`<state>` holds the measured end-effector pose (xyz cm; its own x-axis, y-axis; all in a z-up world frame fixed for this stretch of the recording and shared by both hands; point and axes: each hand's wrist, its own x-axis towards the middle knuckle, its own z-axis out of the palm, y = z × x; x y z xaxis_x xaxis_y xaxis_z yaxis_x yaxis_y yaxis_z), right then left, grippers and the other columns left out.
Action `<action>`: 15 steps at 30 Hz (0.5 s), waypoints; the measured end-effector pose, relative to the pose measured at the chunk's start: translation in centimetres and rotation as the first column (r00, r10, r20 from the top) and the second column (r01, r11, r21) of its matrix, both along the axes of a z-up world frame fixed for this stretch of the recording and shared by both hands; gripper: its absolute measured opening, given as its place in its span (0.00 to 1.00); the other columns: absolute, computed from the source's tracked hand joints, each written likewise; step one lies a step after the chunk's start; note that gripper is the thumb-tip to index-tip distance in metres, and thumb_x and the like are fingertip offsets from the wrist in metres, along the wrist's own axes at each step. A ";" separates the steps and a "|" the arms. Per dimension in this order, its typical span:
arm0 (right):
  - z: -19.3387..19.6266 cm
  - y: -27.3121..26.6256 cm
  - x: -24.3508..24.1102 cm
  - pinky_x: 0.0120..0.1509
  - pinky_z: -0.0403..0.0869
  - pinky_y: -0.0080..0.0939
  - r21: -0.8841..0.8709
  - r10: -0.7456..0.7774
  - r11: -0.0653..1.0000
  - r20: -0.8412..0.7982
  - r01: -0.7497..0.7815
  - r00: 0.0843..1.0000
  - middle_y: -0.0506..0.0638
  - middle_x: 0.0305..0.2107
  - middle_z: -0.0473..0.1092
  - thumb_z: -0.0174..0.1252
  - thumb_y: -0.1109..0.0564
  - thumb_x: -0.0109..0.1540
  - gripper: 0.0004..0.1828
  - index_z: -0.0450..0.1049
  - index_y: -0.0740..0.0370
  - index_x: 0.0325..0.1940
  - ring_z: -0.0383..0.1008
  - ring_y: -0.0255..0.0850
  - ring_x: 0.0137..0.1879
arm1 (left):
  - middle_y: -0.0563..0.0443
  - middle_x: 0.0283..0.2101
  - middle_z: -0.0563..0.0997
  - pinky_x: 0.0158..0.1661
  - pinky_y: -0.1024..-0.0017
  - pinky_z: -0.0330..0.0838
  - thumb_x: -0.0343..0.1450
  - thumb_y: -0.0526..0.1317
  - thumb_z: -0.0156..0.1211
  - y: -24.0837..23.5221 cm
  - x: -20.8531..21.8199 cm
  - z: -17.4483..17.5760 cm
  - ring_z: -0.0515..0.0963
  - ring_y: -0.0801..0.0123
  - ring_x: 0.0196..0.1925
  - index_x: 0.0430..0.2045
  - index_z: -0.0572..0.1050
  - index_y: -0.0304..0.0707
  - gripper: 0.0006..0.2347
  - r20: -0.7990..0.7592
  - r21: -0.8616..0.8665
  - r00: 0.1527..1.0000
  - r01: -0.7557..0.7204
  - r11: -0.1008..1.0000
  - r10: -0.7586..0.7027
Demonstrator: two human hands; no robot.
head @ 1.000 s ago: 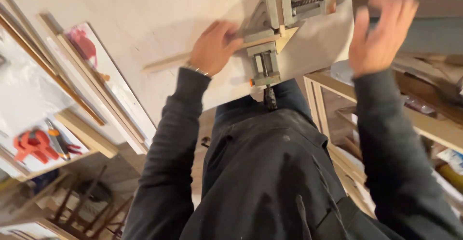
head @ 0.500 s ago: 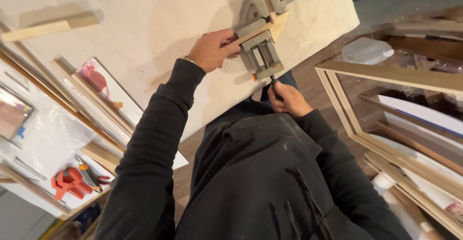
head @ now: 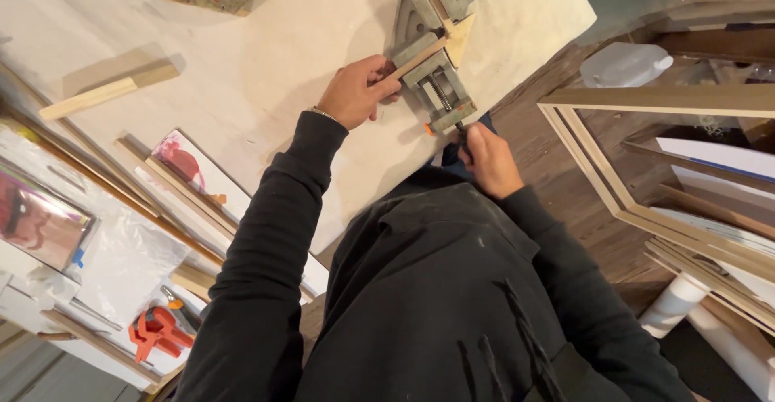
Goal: The recorder joins two wooden frame pieces at a 90-degree angle and secures them using a corner clamp.
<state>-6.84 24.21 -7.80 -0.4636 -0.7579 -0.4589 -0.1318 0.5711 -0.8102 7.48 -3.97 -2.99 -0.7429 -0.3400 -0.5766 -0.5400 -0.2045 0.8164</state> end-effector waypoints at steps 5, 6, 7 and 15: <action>-0.5 -0.9 -0.8 0.27 0.65 0.34 0.062 -0.128 0.992 0.558 0.112 0.820 0.46 0.25 0.70 0.36 0.40 0.74 0.27 0.71 0.63 0.48 0.64 0.32 0.23 | 0.49 0.37 0.85 0.22 0.76 0.72 0.74 0.38 0.58 0.0 0.2 0.2 0.86 0.74 0.38 0.42 0.75 0.31 0.09 -0.008 -0.045 1.000 -0.016 0.999 0.016; 1.0 -1.5 -0.8 0.27 0.65 0.34 0.052 -0.119 0.993 0.554 0.109 0.824 0.46 0.25 0.70 0.36 0.40 0.74 0.27 0.71 0.63 0.48 0.64 0.32 0.23 | 0.49 0.37 0.85 0.22 0.76 0.72 0.74 0.38 0.58 -0.4 0.0 0.2 0.86 0.74 0.38 0.42 0.75 0.31 0.09 -0.014 -0.055 1.000 -0.020 0.998 0.019; 2.7 -1.6 -0.5 0.28 0.66 0.33 0.016 -0.040 0.999 0.310 0.036 0.950 0.48 0.23 0.70 0.38 0.39 0.73 0.27 0.72 0.64 0.47 0.66 0.32 0.24 | 0.49 0.36 0.85 0.22 0.76 0.72 0.74 0.38 0.59 -0.3 0.1 0.3 0.84 0.73 0.36 0.43 0.75 0.31 0.09 0.027 -0.044 1.000 -0.011 0.999 0.012; 1.1 -0.9 -1.3 0.26 0.62 0.35 0.131 -0.226 0.972 0.735 0.193 0.640 0.48 0.20 0.70 0.36 0.38 0.75 0.31 0.72 0.68 0.46 0.61 0.35 0.20 | 0.50 0.36 0.85 0.20 0.76 0.71 0.73 0.38 0.61 0.1 -0.1 0.9 0.86 0.76 0.36 0.48 0.69 0.34 0.13 0.055 -0.072 0.997 -0.042 0.996 0.046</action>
<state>-8.16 23.35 -6.66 -0.1017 -0.6587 -0.7455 0.6290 0.5380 -0.5612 7.42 -3.86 -2.06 -0.6929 -0.4133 -0.5908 -0.5779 -0.1718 0.7978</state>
